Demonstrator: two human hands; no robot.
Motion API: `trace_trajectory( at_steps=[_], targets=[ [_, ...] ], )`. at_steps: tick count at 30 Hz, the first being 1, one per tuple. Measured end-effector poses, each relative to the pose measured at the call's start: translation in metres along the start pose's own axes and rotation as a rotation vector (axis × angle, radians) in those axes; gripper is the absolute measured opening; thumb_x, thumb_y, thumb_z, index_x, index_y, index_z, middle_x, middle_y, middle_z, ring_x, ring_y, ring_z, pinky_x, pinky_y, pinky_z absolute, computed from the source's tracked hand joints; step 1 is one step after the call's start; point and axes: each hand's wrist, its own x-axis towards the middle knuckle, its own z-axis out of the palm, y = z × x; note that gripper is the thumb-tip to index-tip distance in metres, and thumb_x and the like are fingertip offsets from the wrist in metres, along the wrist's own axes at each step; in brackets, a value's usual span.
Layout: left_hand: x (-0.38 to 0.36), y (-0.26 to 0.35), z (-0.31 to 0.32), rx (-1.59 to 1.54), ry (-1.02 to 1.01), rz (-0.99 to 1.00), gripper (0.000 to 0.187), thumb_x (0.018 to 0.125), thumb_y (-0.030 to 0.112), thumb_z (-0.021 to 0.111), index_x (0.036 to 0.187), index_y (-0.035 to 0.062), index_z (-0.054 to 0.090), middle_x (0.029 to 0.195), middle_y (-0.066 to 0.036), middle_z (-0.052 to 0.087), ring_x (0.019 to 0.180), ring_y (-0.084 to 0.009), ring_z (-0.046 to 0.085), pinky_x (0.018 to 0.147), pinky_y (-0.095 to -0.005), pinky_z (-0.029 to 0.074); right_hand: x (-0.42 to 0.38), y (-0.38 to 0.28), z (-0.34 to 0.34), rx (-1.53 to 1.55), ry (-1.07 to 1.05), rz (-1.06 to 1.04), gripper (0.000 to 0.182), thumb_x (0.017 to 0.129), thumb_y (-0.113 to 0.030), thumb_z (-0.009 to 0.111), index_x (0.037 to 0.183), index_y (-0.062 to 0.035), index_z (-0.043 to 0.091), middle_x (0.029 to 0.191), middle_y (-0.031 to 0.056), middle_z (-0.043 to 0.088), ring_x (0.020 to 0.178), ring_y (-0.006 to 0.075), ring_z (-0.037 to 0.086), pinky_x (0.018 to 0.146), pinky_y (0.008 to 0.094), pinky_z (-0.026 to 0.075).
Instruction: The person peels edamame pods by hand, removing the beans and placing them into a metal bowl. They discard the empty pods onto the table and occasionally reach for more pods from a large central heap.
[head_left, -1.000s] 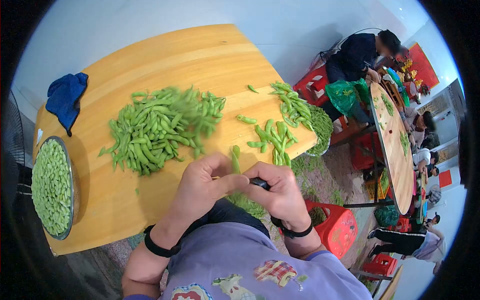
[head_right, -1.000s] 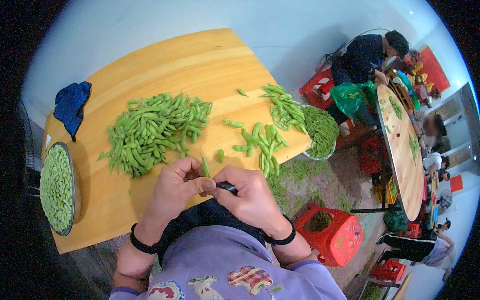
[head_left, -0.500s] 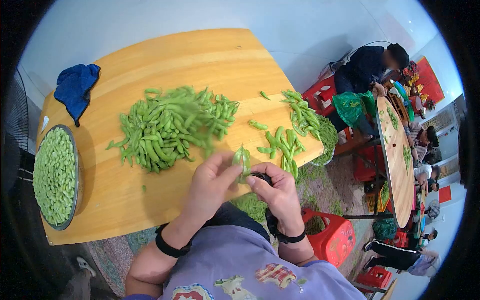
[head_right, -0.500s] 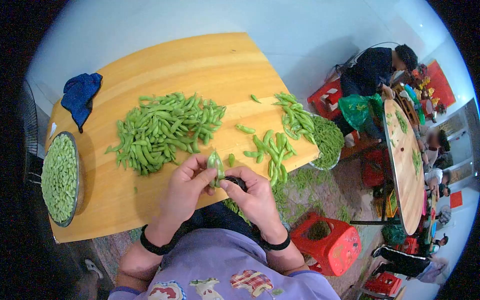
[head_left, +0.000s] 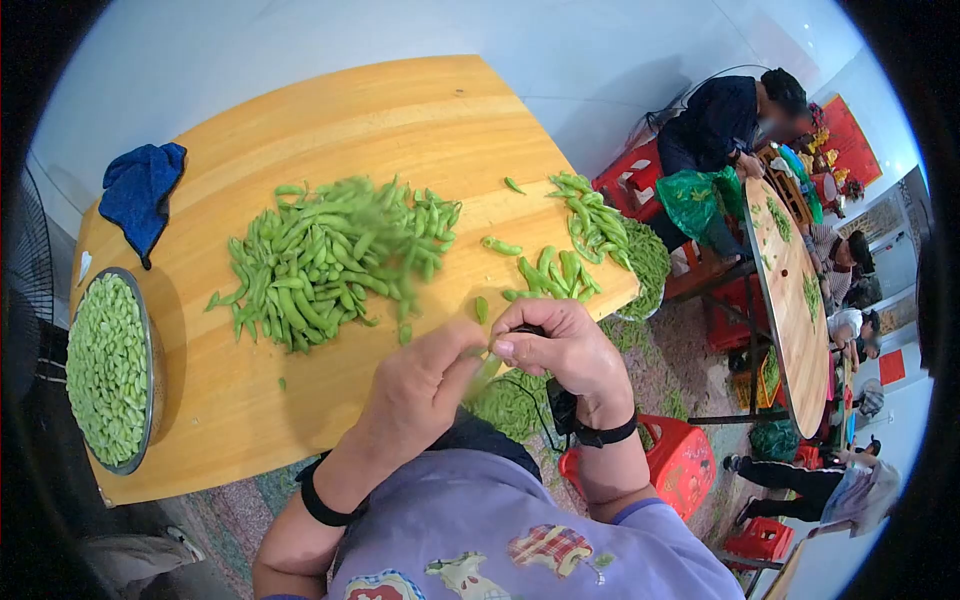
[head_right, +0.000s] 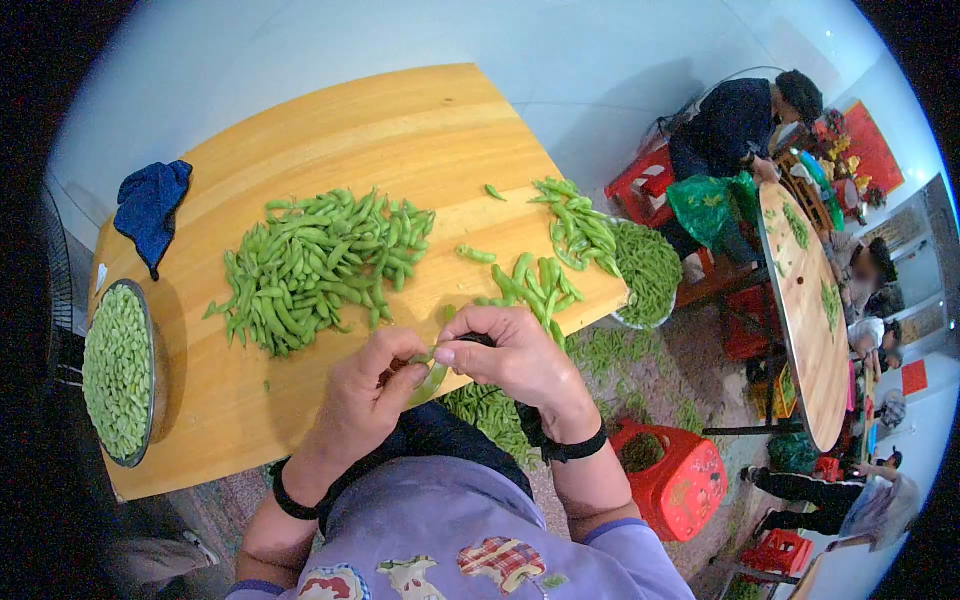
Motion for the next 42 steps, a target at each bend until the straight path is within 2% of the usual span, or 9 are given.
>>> trace_trajectory(
  at_steps=[4,6,10,12,16,18,21,37,42],
  targets=[
    [-0.001,0.005,-0.003,0.093,-0.032,0.096,0.016,0.079,0.002,0.059,0.093,0.0062,0.053,0.068,-0.007,0.057,0.058,-0.0134,0.057,0.051,-0.0253,0.044,-0.001,0.008,0.001,0.251,-0.054,0.067,0.009,0.076,-0.009,0.064,0.077,-0.0001,0.061,0.059,-0.0032,0.050,0.048,0.0028,0.039,0.042,0.0183,0.028],
    [-0.002,0.006,-0.003,-0.032,-0.069,-0.053,0.018,0.078,0.005,0.058,0.096,0.0080,0.055,0.076,-0.013,0.057,0.070,-0.0317,0.058,0.058,-0.0343,0.046,-0.002,0.015,0.004,0.387,-0.044,0.109,0.008,0.075,-0.006,0.063,0.077,0.0007,0.060,0.058,-0.0026,0.049,0.046,0.0031,0.038,0.041,0.0185,0.027],
    [-0.009,-0.001,0.000,0.008,-0.078,0.043,0.018,0.077,0.004,0.060,0.095,0.0083,0.055,0.077,-0.013,0.057,0.070,-0.0327,0.057,0.059,-0.0351,0.046,-0.011,0.018,0.010,0.653,-0.092,0.142,0.006,0.074,-0.004,0.059,0.075,0.0020,0.059,0.057,-0.0003,0.049,0.042,0.0036,0.035,0.039,0.0181,0.025],
    [-0.008,-0.002,0.001,-0.091,-0.075,0.074,0.015,0.079,0.000,0.060,0.091,0.0063,0.053,0.062,-0.003,0.056,0.044,-0.0078,0.050,0.041,-0.0216,0.038,-0.013,0.019,0.014,0.746,-0.105,0.193,0.005,0.074,-0.003,0.058,0.074,0.0021,0.057,0.057,0.0011,0.050,0.040,0.0037,0.035,0.038,0.0182,0.025],
    [-0.013,-0.005,-0.005,-0.269,-0.227,-0.126,0.013,0.081,0.002,0.058,0.091,0.0070,0.051,0.062,0.000,0.054,0.043,-0.0060,0.048,0.040,-0.0197,0.037,-0.013,0.031,0.015,0.791,-0.129,0.222,0.006,0.074,-0.003,0.058,0.075,0.0024,0.057,0.058,0.0021,0.051,0.040,0.0037,0.035,0.038,0.0183,0.024],
    [-0.015,-0.001,-0.009,-0.539,-0.293,-0.402,0.014,0.078,0.001,0.057,0.089,0.0074,0.051,0.066,0.003,0.054,0.057,-0.0014,0.050,0.048,-0.0179,0.040,-0.013,0.033,0.012,0.789,-0.113,0.187,0.007,0.074,-0.003,0.058,0.075,0.0029,0.057,0.058,0.0028,0.051,0.040,0.0038,0.035,0.037,0.0181,0.024],
    [-0.014,0.002,-0.003,-0.787,-0.247,-0.546,0.016,0.078,0.002,0.058,0.091,0.0070,0.049,0.066,0.004,0.051,0.055,-0.0010,0.048,0.047,-0.0157,0.039,-0.016,0.026,0.010,0.727,-0.105,0.159,0.008,0.075,-0.004,0.058,0.076,0.0034,0.057,0.056,0.0029,0.050,0.040,0.0039,0.035,0.037,0.0182,0.024],
    [-0.023,0.000,0.012,-0.618,-0.240,-0.475,0.010,0.078,0.004,0.063,0.081,0.0046,0.054,0.071,0.005,0.053,0.064,-0.0007,0.047,0.055,-0.0164,0.040,-0.023,0.024,-0.005,0.724,-0.035,0.133,0.009,0.077,-0.007,0.059,0.079,0.0022,0.058,0.059,0.0002,0.049,0.041,0.0032,0.035,0.038,0.0183,0.025],
    [-0.025,0.010,0.010,-0.570,-0.126,-0.563,0.010,0.079,0.004,0.063,0.087,0.0015,0.058,0.071,0.001,0.056,0.061,-0.0044,0.052,0.054,-0.0188,0.043,-0.036,0.014,0.006,0.262,0.123,0.046,0.021,0.076,-0.013,0.067,0.091,-0.0002,0.061,0.074,0.0000,0.057,0.059,0.0037,0.048,0.052,0.0170,0.035]
  ],
)
